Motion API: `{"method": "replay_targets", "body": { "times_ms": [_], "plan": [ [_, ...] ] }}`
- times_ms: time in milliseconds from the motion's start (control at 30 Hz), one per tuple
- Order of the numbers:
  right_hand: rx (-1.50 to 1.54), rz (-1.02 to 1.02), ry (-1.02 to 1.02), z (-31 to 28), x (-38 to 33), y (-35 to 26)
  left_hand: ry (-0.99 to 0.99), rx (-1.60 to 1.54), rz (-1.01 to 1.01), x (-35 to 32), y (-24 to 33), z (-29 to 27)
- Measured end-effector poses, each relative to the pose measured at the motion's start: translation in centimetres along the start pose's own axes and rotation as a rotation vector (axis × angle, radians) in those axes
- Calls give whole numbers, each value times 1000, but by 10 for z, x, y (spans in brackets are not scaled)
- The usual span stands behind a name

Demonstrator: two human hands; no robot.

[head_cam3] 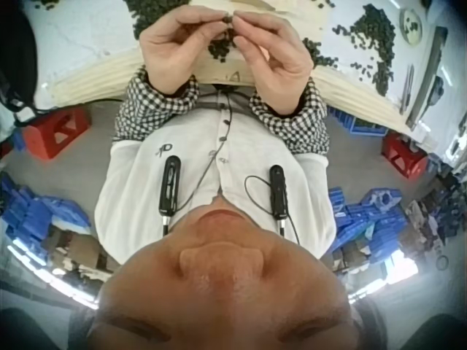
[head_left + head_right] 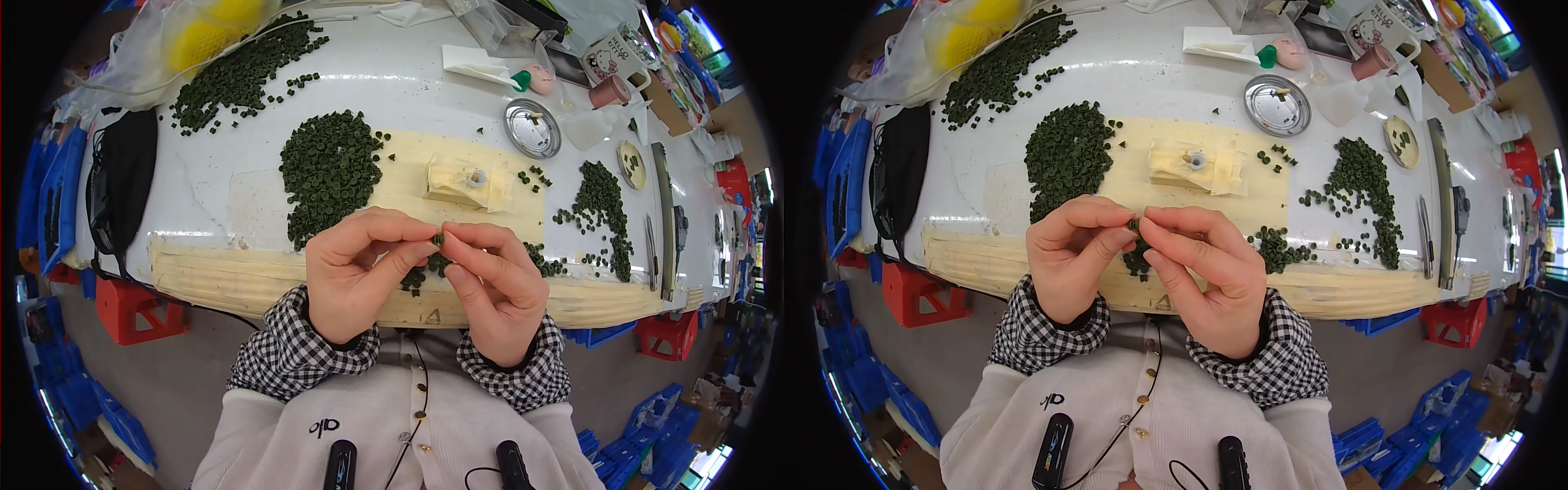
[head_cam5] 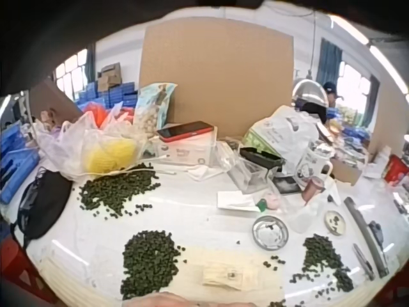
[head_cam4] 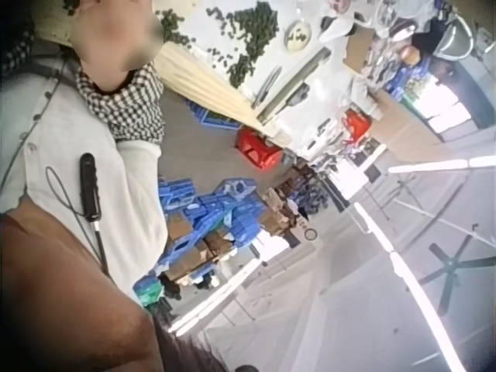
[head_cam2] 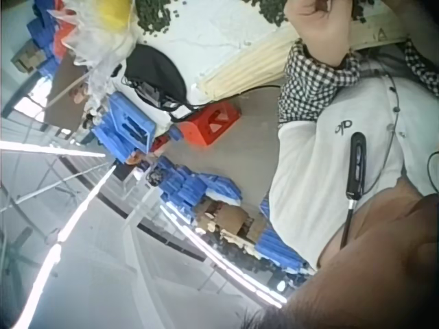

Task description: Sorting small green toy components on a workshop table.

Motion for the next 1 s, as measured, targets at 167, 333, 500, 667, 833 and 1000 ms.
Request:
{"method": "replay_targets", "body": {
  "times_ms": [167, 333, 500, 667, 833, 1000],
  "plan": [
    [-64, -31, -16, -2, 1, -2, -14, 63, 32, 0, 0, 0],
    [-117, -42, -42, -5, 2, -5, -34, 84, 28, 1, 0, 0],
    [-144, -58, -38, -5, 3, -4, -74, 159, 32, 1, 0, -1],
    [-216, -83, -5, -7, 6, -10, 6, 45, -28, 1, 0, 1],
    [-440, -169, 231, -26, 18, -25, 22, 61, -39, -1, -2, -3],
    [-772, -315, 282, -30, 48, -34, 37, 53, -45, 1, 0, 0]
  ]
}}
Point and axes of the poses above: each hand's wrist, its own x-axis towards the middle knuckle, its own z-axis out of the palm, y = z × x, the point moved 4 cm from there along x, towards the middle knuckle, and after that the axes turned 15 degrees about z, right-handed, at the moved point
